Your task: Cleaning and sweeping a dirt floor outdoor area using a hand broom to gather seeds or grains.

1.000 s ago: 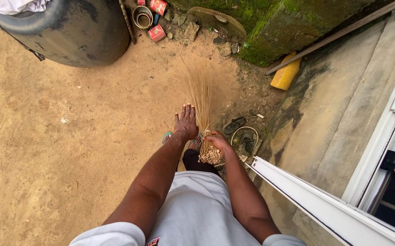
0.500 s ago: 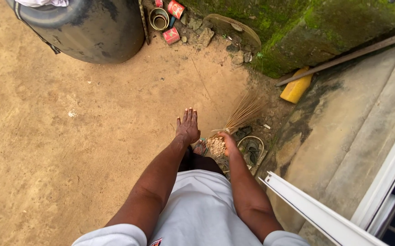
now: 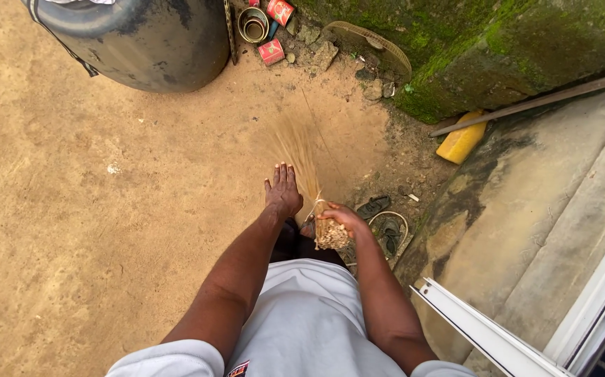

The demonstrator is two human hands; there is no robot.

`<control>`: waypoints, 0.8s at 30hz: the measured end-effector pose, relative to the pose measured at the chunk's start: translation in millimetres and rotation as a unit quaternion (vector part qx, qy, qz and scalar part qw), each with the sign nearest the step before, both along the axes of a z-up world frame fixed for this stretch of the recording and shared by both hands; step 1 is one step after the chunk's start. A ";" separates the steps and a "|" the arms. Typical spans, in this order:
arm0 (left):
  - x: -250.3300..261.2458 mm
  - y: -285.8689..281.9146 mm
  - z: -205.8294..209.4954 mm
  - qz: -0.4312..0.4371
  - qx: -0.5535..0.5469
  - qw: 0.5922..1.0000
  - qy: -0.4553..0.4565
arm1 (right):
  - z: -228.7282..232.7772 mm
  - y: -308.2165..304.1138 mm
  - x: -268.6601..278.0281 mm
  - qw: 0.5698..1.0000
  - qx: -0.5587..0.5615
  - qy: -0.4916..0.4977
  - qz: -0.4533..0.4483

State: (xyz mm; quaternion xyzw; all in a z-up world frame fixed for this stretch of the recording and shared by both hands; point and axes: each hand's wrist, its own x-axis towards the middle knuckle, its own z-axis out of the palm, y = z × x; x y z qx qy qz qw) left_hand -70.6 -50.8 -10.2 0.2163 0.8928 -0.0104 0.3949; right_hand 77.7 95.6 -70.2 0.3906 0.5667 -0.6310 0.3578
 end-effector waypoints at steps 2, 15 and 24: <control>-2.3 0.0 6.1 0.002 0.000 1.000 -0.005 | 1.3 17.7 1.8 1.000 0.016 0.011 -0.020; -23.3 -24.5 -0.7 0.031 -0.010 0.999 -0.013 | -61.4 30.8 -27.5 0.993 0.086 -0.071 -0.031; -38.9 -33.0 -0.7 0.066 -0.005 0.998 0.003 | -92.5 -21.7 -57.3 0.970 0.017 0.020 0.240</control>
